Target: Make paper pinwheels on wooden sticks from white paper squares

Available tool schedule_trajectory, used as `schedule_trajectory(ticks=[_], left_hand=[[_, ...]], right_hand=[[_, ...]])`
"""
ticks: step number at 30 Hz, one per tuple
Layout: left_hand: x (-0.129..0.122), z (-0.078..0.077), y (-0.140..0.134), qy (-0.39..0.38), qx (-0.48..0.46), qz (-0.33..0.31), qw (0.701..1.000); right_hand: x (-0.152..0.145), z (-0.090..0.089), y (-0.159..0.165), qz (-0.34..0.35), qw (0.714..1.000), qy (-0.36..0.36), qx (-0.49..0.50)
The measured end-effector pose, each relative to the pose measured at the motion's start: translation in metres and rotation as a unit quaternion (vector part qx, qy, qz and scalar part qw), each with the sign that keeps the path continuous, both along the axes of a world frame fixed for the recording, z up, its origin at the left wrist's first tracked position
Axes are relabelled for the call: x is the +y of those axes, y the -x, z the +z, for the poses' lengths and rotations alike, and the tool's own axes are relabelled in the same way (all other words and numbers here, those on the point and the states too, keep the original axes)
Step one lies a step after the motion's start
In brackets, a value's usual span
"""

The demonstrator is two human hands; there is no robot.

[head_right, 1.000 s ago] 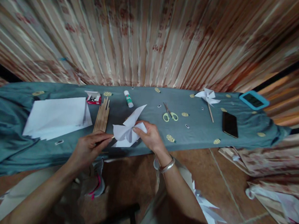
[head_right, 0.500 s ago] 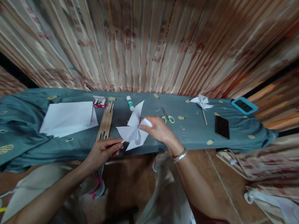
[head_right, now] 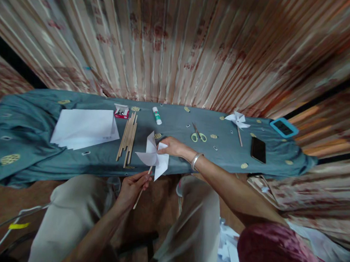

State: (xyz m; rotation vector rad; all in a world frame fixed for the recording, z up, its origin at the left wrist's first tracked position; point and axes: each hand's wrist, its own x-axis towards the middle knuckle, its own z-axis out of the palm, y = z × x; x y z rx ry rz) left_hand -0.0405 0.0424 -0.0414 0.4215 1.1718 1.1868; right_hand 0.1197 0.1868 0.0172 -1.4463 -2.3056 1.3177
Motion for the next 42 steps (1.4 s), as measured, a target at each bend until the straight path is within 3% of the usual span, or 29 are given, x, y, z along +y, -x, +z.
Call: schedule_trajectory(ticks=[9,20,26,42], left_hand=[[0.000,-0.018,-0.002,0.027,-0.016,0.034,0.999],[-0.002,-0.016,-0.005,0.054,-0.098,0.038,0.993],[0.000,-0.015,-0.005,0.084,-0.095,0.022,0.992],[0.003,-0.010,-0.007,0.086,-0.119,0.004,0.989]], right_hand=[[0.021,-0.001,0.019,0.086,0.984,-0.078,-0.133],[0.033,-0.002,0.022,0.090,0.987,0.008,-0.136],[0.038,-0.007,0.020,0.117,0.983,0.035,-0.134],[0.039,0.010,0.034,0.174,0.957,0.030,-0.230]])
